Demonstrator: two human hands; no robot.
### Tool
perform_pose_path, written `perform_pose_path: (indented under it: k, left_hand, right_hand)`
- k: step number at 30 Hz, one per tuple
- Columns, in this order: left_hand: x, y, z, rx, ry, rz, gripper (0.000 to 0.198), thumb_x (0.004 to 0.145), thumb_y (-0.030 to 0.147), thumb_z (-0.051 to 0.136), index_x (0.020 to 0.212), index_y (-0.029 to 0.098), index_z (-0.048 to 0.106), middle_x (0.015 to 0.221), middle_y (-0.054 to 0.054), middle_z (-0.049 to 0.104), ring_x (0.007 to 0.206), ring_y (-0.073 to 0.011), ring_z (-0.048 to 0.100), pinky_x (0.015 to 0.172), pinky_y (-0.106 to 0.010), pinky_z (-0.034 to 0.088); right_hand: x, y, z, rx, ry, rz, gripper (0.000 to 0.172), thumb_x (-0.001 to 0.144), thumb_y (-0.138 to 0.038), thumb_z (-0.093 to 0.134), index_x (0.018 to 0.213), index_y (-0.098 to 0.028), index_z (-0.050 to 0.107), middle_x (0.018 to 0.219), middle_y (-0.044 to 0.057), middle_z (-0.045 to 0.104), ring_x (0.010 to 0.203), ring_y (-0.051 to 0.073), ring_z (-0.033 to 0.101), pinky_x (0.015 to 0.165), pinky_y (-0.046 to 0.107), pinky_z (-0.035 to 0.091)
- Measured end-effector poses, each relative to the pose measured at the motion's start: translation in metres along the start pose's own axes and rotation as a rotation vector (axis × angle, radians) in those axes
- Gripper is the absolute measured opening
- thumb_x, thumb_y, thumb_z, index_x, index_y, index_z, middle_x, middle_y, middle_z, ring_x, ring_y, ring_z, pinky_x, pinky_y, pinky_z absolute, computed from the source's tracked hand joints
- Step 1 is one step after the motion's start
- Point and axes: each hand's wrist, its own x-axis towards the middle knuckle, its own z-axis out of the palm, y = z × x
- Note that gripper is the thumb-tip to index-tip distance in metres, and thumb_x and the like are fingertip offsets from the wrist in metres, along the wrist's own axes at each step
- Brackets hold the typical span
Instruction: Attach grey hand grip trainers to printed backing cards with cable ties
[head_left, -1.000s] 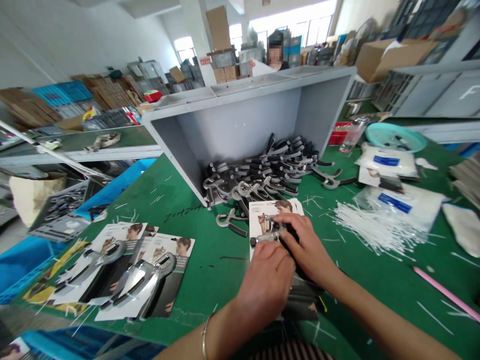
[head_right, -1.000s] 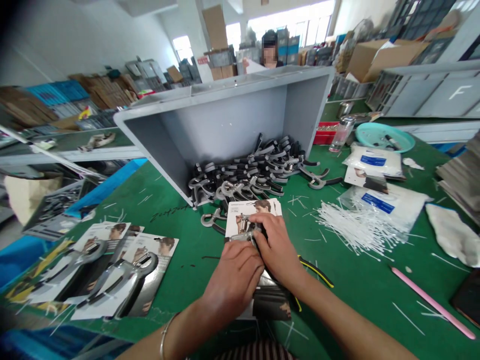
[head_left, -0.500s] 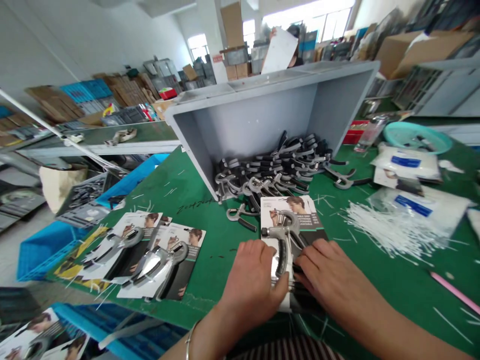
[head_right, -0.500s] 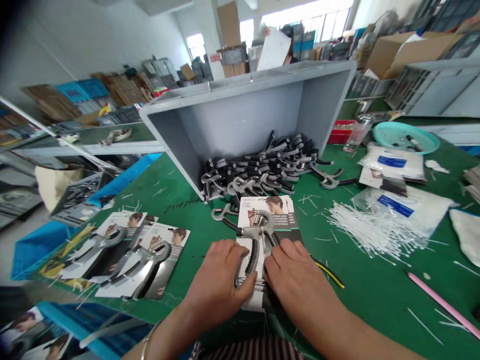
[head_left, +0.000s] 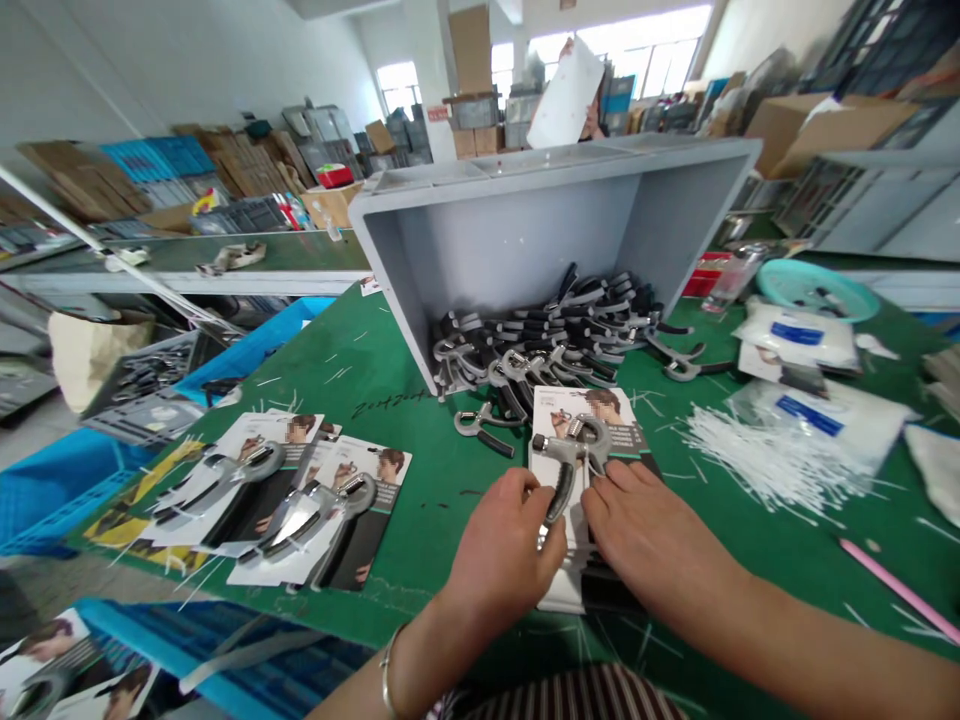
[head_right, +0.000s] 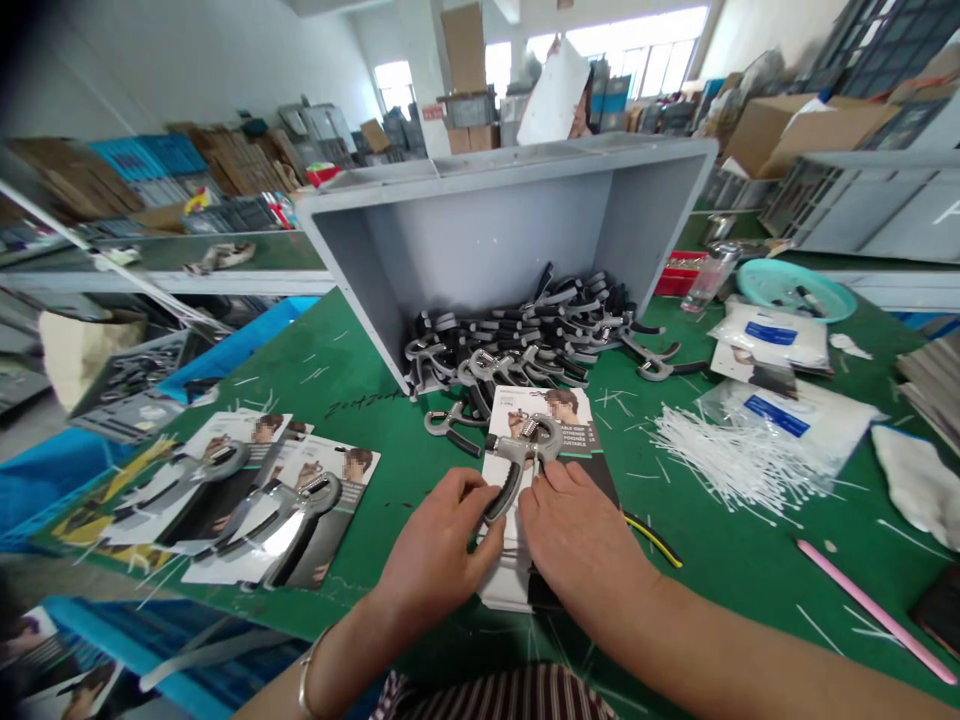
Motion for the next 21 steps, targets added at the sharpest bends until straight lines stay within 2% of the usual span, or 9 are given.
perform_pose_path:
  k: [7,15,18,21]
  left_hand:
    - [-0.009,0.001,0.006,0.153,-0.002,0.062,0.024,0.097,0.026,0.048,0.116,0.014,0.058,0.108,-0.013,0.059,0.095,-0.0256,0.061,0.084,-0.044,0.057]
    - [-0.01,0.004,0.005,0.041,-0.023,-0.028,0.021,0.094,0.026,0.051,0.111,0.016,0.058,0.112,-0.012,0.057,0.091,-0.0247,0.062,0.084,-0.045,0.058]
    - [-0.01,0.002,0.005,0.011,-0.023,-0.021,0.019,0.094,0.026,0.051,0.111,0.017,0.057,0.112,-0.011,0.056,0.092,-0.0249,0.062,0.083,-0.045,0.058]
    - [-0.011,0.001,0.004,-0.006,-0.033,-0.013,0.017,0.093,0.024,0.052,0.109,0.019,0.057,0.111,-0.01,0.056,0.092,-0.025,0.062,0.08,-0.044,0.058]
  right_hand:
    - [0.005,0.003,-0.006,0.031,-0.055,-0.015,0.011,0.082,-0.006,0.059,0.079,-0.013,0.067,0.078,0.012,0.069,0.076,0.029,0.061,0.072,0.044,0.049]
    - [0.001,0.004,-0.004,0.203,-0.152,0.006,0.016,0.081,-0.006,0.057,0.093,-0.012,0.066,0.091,0.014,0.07,0.086,0.031,0.063,0.079,0.046,0.05]
    - [0.008,0.012,-0.019,0.391,-0.204,0.049,0.018,0.076,-0.006,0.057,0.09,-0.015,0.064,0.089,0.011,0.069,0.082,0.026,0.063,0.075,0.039,0.05]
    - [0.016,0.026,-0.044,0.743,-0.327,0.05,0.019,0.081,-0.008,0.054,0.091,-0.021,0.063,0.081,0.001,0.069,0.069,0.017,0.062,0.063,0.027,0.048]
